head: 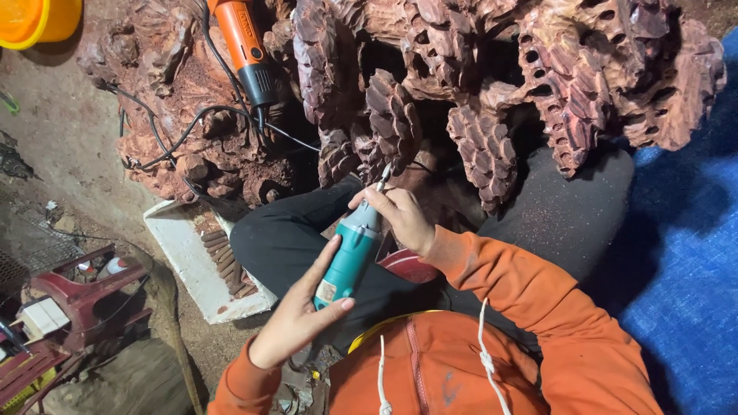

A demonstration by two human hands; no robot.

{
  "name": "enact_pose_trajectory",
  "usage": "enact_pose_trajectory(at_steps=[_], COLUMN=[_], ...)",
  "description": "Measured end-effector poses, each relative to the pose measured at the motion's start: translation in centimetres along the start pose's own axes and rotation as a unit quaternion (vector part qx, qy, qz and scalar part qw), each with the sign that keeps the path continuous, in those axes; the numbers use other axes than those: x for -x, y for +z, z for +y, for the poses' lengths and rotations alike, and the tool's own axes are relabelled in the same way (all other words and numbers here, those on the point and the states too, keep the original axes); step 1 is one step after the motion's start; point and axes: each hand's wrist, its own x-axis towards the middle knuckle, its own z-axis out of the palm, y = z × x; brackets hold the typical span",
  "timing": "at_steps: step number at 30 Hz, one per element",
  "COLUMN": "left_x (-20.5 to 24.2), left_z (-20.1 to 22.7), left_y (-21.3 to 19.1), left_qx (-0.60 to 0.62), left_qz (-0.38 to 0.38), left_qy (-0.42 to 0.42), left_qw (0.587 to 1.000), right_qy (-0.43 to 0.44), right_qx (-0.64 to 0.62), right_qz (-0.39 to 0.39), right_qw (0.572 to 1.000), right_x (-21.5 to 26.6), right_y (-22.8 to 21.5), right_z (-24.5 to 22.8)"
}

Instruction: Carving intricate details into a large piece of wood using a handheld rotary tool.

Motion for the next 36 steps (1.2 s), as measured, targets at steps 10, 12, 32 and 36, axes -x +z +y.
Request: enact_pose_trajectory(at_steps=[10, 12, 32, 36], left_x=[-1.4, -1.3, -1.2, -1.3], left_z=[0.7, 0.8, 1.0, 0.6], left_y=[-1.4, -0.6, 6.2, 6.4], left_qx=[-0.073, -0.073, 0.089, 0.087], left_qz=[0.003, 0.011, 0.059, 0.06], left_qy=[0.074, 0.073, 0.045, 0.047], left_qw=[0.995, 0.995, 0.993, 0.993], right_qy=[-0.031, -0.026, -0.038, -0.055], right_qx=[0.006, 0.0, 0.062, 0.062], right_qz=[0.021, 0.017, 0.042, 0.035], right_qw=[0.999, 1.0, 0.996, 0.996], right_x=[-0.5, -0.5, 0.0, 0.2], right_y=[-0.5, -0.5, -2.2, -2.7], right_z=[0.0, 0.3, 0.1, 1.6])
